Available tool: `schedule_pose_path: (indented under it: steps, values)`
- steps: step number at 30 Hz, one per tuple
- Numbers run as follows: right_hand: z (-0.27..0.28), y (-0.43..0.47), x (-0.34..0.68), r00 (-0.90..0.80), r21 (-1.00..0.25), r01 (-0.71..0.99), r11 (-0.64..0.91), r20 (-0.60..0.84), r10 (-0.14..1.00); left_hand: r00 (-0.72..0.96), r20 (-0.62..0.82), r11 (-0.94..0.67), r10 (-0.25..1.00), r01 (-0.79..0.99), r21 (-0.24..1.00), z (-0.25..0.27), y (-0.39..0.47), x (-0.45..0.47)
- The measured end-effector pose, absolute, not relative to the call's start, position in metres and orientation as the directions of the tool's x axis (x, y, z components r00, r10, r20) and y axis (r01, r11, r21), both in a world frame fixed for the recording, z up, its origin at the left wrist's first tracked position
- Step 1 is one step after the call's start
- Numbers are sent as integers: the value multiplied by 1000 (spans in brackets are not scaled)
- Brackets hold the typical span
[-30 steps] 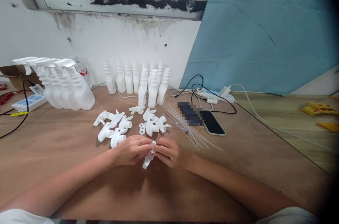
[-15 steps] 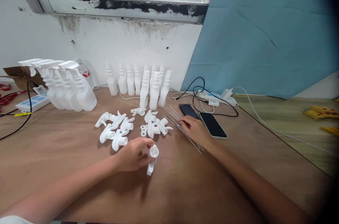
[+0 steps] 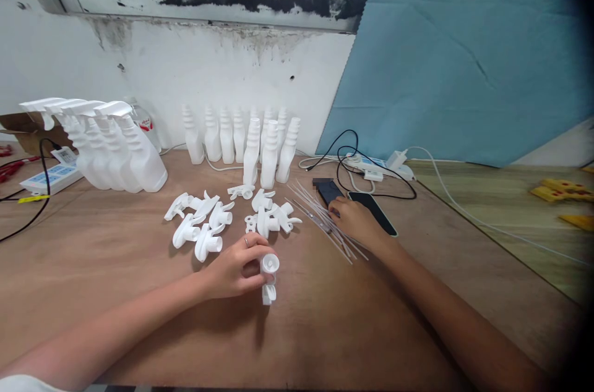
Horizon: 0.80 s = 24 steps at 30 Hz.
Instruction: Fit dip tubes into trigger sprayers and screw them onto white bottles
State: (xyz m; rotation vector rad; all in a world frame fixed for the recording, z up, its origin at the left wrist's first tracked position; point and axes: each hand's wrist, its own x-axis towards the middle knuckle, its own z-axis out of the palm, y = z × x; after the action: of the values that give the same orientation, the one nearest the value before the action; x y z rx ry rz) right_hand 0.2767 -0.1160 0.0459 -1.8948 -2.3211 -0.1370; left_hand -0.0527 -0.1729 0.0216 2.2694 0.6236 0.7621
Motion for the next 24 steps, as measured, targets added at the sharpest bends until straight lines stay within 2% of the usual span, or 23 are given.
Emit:
schedule_pose_path:
  steps: [5, 11, 13, 15, 16, 18, 24]
  values:
    - [45, -116, 274, -146, -117, 978, 175, 220, 964, 727, 339, -674, 597, 226, 703, 22, -173, -53]
    - [53, -121, 264, -45, -357, 917, 178, 352, 935, 721, 343, -683, 602, 241, 690, 22, -172, -53]
    - [57, -127, 257, -34, -567, 786, 244, 356, 934, 726, 340, -681, 598, 236, 693, 21, -172, -53]
    - [60, -135, 248, -45, -794, 521, 313, 341, 939, 733, 336, -678, 592, 228, 699, 21, -171, -53]
    - [61, -139, 243, -65, -859, 388, 335, 337, 939, 733, 337, -678, 591, 224, 700, 20, -171, -53]
    - [62, -146, 234, -127, -891, 274, 362, 340, 932, 734, 338, -679, 588, 222, 700, 20, -171, -52]
    - [54, -148, 223, -277, -849, 384, 363, 270, 922, 741, 339, -685, 580, 219, 695, 20, -170, -52]
